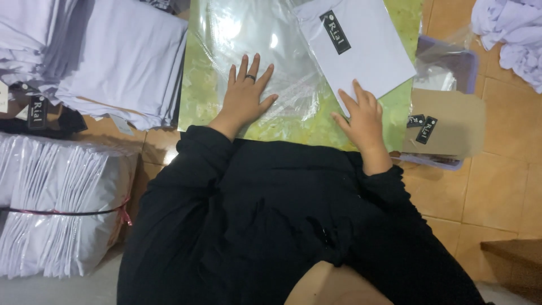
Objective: The person repeatedly folds white shirts and places them into clear plastic bags on a green table. The person seals each bag and sets it aside, then repeats the process with additional shirts from a nearby stack.
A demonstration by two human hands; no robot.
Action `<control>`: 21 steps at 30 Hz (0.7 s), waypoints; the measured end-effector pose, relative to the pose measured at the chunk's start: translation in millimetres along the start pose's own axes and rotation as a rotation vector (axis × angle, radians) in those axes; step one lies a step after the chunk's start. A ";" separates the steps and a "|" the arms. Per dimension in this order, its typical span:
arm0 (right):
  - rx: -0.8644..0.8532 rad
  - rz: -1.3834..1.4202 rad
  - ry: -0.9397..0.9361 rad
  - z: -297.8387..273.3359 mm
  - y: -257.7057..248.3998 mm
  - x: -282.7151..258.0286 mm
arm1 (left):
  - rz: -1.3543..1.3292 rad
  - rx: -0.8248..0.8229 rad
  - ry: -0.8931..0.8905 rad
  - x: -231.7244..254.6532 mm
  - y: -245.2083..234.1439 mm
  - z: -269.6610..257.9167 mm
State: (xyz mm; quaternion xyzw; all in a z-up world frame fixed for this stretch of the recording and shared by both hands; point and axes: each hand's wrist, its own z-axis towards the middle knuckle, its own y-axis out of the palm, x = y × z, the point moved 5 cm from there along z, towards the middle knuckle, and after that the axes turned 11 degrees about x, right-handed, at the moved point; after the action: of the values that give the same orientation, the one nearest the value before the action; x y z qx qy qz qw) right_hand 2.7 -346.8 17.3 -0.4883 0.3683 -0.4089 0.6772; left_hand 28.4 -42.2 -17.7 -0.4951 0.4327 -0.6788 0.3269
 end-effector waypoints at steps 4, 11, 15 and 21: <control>-0.110 -0.042 0.092 1.1 11.4 -3.6 | 0.007 -0.016 -0.008 1.1 -1.0 -0.3; -0.298 0.046 0.311 77.3 32.5 38.5 | -0.006 -0.013 -0.026 3.5 -5.2 0.4; 0.037 0.093 0.150 150.0 88.4 123.4 | 0.010 -0.051 -0.037 3.0 -8.4 2.3; 0.654 -0.306 0.203 168.2 81.3 122.6 | -0.023 0.011 -0.009 -4.6 4.3 1.6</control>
State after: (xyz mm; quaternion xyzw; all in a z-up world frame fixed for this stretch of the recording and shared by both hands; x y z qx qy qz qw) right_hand 217.9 -382.9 -30.8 -0.2527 0.2062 -0.6476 0.6886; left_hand 31.3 -40.3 -23.2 -0.5012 0.4216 -0.6828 0.3237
